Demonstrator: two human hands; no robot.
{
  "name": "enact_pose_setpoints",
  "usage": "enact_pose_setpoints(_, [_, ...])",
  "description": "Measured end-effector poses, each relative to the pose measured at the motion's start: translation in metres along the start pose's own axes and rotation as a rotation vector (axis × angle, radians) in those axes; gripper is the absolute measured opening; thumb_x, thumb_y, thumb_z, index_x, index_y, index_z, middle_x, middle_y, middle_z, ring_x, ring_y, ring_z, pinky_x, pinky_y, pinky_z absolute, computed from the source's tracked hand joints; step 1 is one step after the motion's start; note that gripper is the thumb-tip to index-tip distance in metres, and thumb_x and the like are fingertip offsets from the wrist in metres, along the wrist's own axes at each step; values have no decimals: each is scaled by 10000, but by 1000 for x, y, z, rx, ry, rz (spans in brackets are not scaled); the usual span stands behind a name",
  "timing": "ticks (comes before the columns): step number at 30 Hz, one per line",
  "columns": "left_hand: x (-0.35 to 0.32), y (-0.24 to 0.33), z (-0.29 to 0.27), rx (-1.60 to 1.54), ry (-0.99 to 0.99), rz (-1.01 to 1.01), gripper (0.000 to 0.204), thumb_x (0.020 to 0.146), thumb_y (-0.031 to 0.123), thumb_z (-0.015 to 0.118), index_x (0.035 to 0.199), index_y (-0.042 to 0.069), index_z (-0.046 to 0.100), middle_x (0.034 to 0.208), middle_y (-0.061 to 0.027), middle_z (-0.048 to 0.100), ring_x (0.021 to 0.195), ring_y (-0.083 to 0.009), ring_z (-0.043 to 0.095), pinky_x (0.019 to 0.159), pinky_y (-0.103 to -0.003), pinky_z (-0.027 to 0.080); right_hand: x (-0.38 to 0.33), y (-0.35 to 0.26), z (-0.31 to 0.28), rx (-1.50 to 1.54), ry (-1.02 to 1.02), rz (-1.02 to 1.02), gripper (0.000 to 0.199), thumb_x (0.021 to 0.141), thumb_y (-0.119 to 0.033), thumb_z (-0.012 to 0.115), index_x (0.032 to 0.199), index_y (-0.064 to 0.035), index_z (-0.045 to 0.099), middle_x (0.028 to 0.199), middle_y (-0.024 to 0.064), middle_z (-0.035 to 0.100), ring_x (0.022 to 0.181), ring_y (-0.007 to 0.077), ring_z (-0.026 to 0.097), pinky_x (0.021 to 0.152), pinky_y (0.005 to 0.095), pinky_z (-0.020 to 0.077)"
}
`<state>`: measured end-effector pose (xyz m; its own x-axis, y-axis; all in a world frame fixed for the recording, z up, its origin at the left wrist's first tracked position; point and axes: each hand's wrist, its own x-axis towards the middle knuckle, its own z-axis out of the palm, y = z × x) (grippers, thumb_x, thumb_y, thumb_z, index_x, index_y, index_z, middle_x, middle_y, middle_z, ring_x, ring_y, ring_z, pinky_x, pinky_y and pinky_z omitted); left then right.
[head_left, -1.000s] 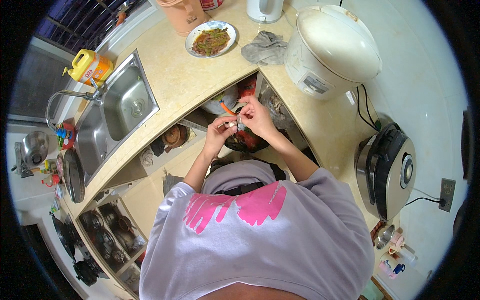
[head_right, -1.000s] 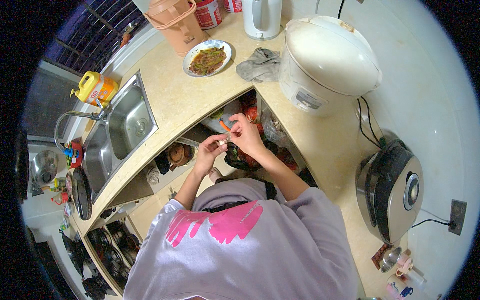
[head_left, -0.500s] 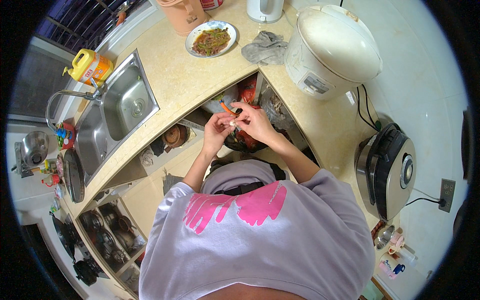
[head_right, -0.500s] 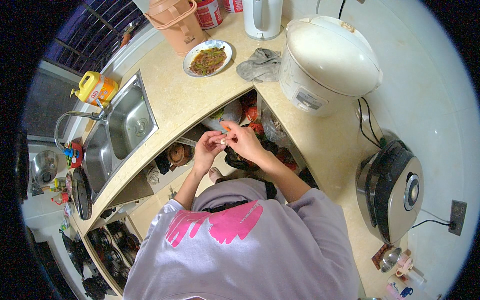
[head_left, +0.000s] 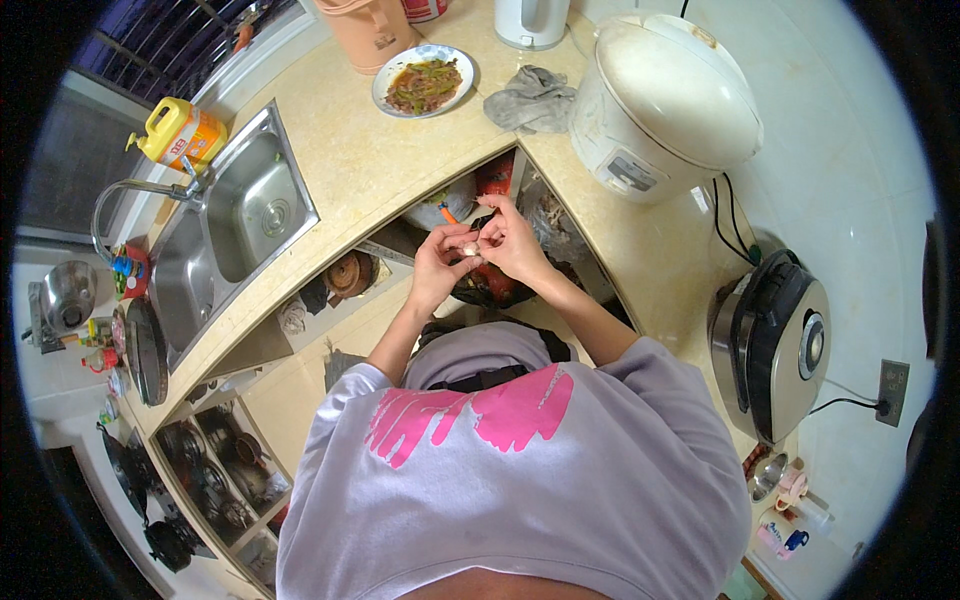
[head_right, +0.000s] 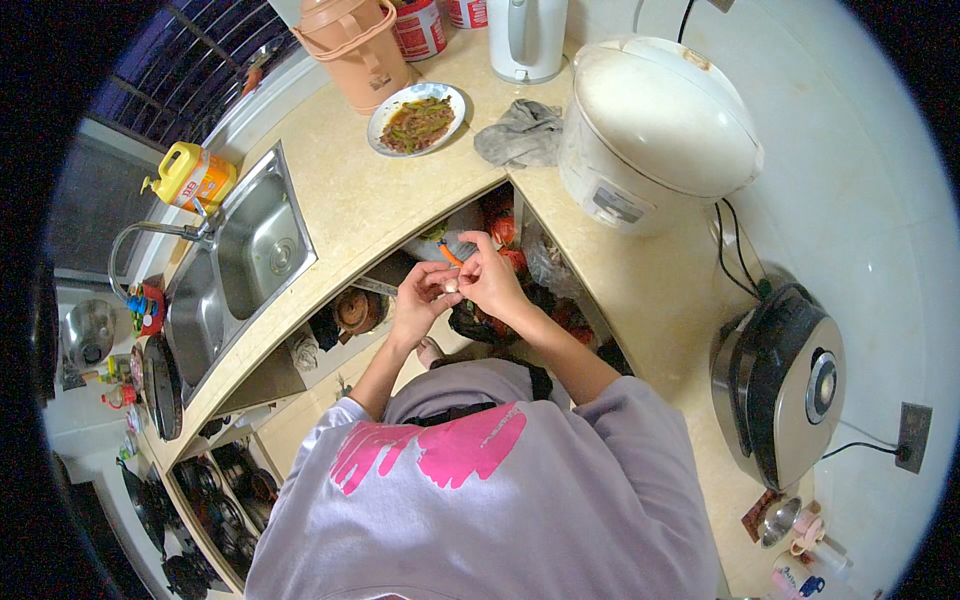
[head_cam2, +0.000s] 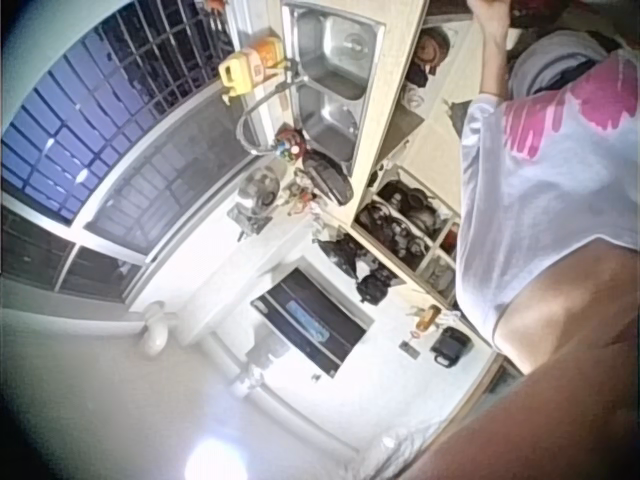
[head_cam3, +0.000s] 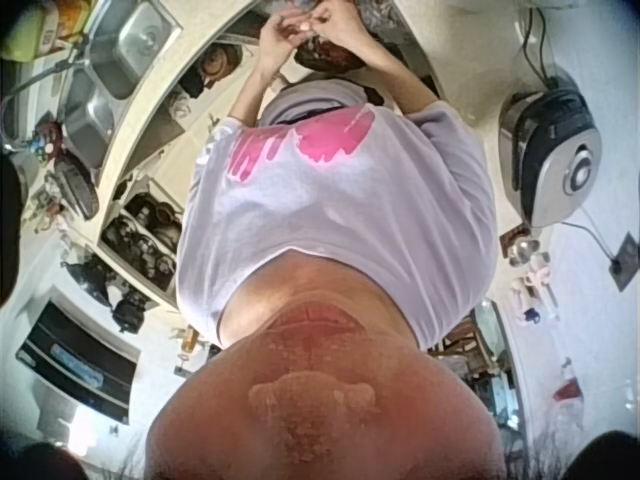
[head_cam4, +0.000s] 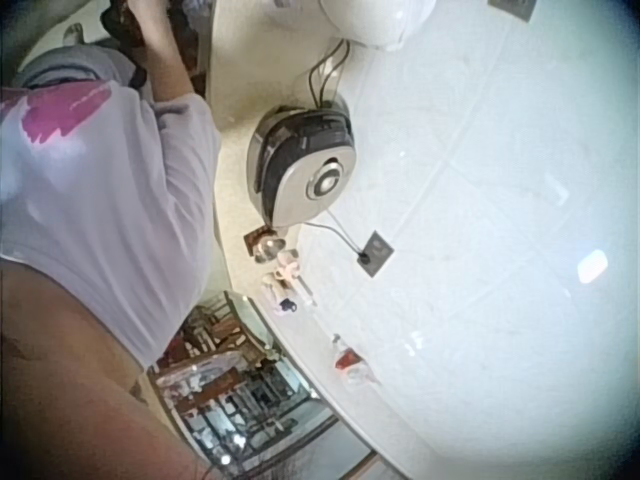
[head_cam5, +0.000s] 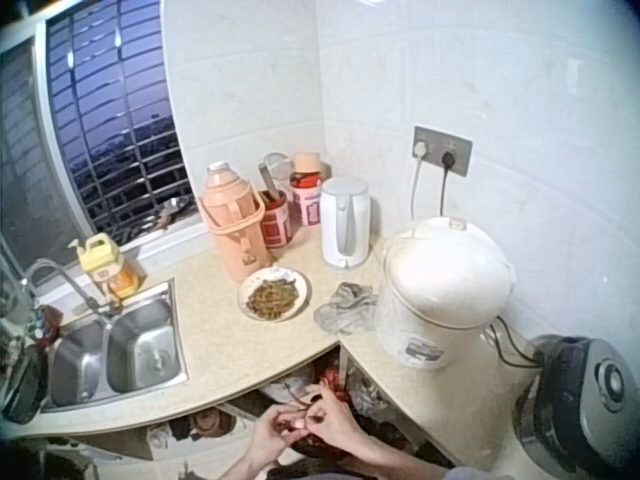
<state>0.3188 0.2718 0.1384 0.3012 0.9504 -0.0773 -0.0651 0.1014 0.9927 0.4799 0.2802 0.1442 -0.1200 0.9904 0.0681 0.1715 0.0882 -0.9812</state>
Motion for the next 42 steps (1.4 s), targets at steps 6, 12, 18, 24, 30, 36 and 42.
enact_pose_setpoints(6, [-2,3,-1,50,21,11,437,757,-108,624,1136,15,444,1088,-128,601,931,-161,587,826,-292,494,-3,-3,-3,44,46,-31,525,712,56,632,1179,-43,413,723,89,629,681,170,637,608,282,497])
enact_pose_setpoints(12, [-1,4,-3,54,-11,-14,464,770,-100,608,1175,23,417,1118,-138,596,945,-158,584,788,-282,491,-6,-20,-3,-66,-126,-132,570,745,38,618,1257,-54,385,760,112,647,717,219,657,643,308,514])
enact_pose_setpoints(18, [-1,6,0,160,-46,10,511,744,-143,585,1192,44,424,1103,-150,605,994,-171,580,840,-286,483,-6,-15,3,-181,-88,-181,548,722,41,616,1216,-36,393,689,101,604,648,242,633,596,317,505])
enact_pose_setpoints(24, [2,-5,3,147,-38,56,517,774,-115,588,1206,65,370,1160,-141,579,1021,-173,565,845,-297,466,3,4,3,-57,88,36,568,711,66,623,1202,-46,361,735,79,582,670,142,584,614,270,483])
enact_pose_setpoints(30, [1,-4,2,18,22,47,538,758,-156,563,1203,72,365,1187,-137,557,1041,-170,553,863,-301,460,5,25,-3,-63,154,82,545,705,59,639,1165,-54,370,774,75,590,718,120,585,637,242,480])
enact_pose_setpoints(36, [2,-9,-2,130,28,97,565,734,-173,575,1200,66,363,1124,-128,580,1019,-176,567,849,-300,470,1,19,4,98,13,32,561,723,62,640,1206,-42,373,795,70,591,740,124,600,651,248,497])
enact_pose_setpoints(42, [1,-1,0,63,52,66,545,742,-162,585,1192,55,366,1090,-139,595,986,-176,580,842,-302,479,0,9,5,17,-16,17,552,738,67,624,1217,-41,371,788,69,583,741,126,603,653,251,504])
